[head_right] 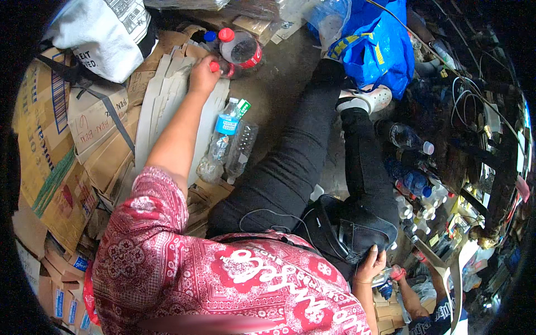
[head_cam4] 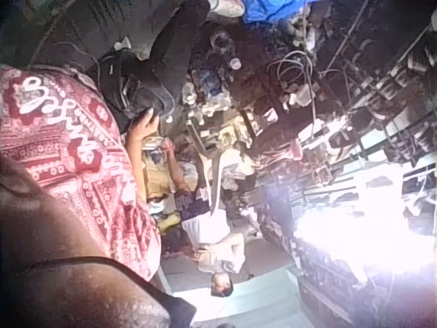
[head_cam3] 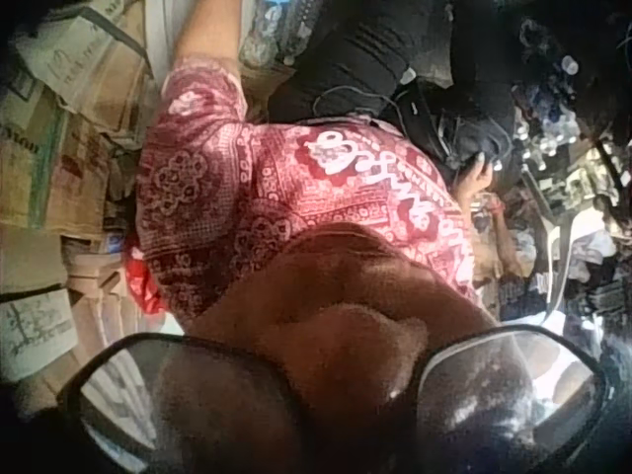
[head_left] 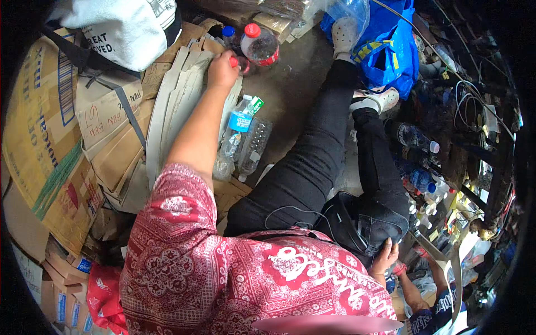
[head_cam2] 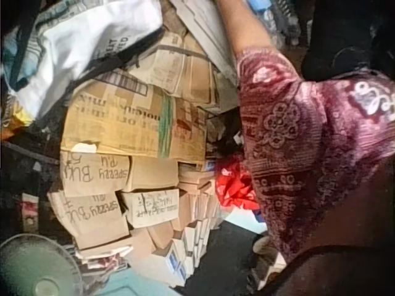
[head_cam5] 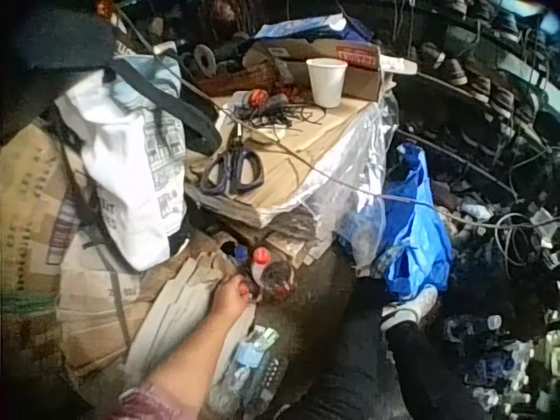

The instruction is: The person sews together parts of a black shoe by hand using a needle and thread.

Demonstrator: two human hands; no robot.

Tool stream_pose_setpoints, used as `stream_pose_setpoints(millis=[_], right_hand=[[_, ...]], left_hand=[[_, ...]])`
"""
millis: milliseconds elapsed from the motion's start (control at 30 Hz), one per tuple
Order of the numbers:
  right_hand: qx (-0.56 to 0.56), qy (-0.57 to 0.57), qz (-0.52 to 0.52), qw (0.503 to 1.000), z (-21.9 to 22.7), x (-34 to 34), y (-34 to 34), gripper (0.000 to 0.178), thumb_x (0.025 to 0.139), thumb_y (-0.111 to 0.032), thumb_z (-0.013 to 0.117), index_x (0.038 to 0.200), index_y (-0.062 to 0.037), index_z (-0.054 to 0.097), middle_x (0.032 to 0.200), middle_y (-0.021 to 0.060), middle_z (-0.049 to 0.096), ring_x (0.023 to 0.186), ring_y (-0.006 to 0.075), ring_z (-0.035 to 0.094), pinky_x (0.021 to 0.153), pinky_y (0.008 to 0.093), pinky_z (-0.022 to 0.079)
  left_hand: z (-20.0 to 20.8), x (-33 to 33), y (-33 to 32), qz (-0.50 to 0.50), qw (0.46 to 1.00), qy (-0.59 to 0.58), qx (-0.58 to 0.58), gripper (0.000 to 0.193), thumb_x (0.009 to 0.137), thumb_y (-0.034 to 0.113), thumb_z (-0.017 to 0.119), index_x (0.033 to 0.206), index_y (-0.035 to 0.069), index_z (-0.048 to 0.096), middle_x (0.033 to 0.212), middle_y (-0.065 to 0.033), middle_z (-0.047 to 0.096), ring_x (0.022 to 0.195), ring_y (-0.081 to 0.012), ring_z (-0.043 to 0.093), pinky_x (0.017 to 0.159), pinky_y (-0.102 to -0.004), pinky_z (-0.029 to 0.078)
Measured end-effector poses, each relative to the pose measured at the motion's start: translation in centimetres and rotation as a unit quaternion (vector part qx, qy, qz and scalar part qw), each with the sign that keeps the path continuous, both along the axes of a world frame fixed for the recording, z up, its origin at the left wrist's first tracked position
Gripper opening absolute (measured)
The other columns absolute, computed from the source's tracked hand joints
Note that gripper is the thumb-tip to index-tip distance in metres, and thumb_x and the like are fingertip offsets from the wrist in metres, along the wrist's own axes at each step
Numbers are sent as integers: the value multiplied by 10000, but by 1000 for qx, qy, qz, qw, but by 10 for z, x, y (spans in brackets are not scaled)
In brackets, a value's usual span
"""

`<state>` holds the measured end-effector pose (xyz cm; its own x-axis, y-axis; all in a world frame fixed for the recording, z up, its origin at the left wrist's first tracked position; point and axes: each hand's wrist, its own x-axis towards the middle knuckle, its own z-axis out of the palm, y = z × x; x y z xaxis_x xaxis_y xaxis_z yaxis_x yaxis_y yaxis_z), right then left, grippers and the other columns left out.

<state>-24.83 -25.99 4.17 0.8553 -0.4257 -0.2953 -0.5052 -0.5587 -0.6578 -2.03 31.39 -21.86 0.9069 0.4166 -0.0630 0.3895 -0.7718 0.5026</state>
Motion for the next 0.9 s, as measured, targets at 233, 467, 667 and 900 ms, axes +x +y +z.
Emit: stream_pose_setpoints(millis=[233, 467, 667, 900], right_hand=[[-14, -14, -2, 1000, 3, -7, -1, 257, 961, -176, 581, 742, -74, 494, 724, -47, 481, 692, 65, 377, 624, 237, 326], [-38, -17, 11, 999, 0, -4, 0, 299, 961, -205, 588, 723, -77, 459, 704, -49, 441, 695, 70, 367, 622, 248, 318], [-17, -6, -16, 1000, 4, -2, 6, 329, 959, -214, 598, 704, -98, 426, 694, -60, 412, 682, 61, 332, 602, 250, 292], [14, 2, -32, 999, 6, -2, 11, 310, 969, -205, 578, 719, -103, 425, 700, -61, 407, 682, 53, 331, 599, 244, 292]], left_hand=[[1, 28, 5, 9, 999, 1, 41, 451, 700, 164, 781, 1123, 113, 631, 1064, -177, 637, 1008, -380, 604, 878, -447, 501], [-10, -47, -35, 25, 991, 112, -61, 533, 732, 232, 773, 1219, 155, 569, 1261, -183, 525, 1131, -394, 535, 945, -446, 466], [-52, -66, -68, -58, 922, 382, -13, 575, 855, 328, 649, 1393, 238, 470, 1443, -143, 424, 1328, -340, 435, 1056, -541, 379], [-67, -46, -60, -80, 870, 486, 15, 471, 888, 181, 564, 1353, 204, 489, 1402, -147, 469, 1304, -339, 463, 1036, -525, 409]])
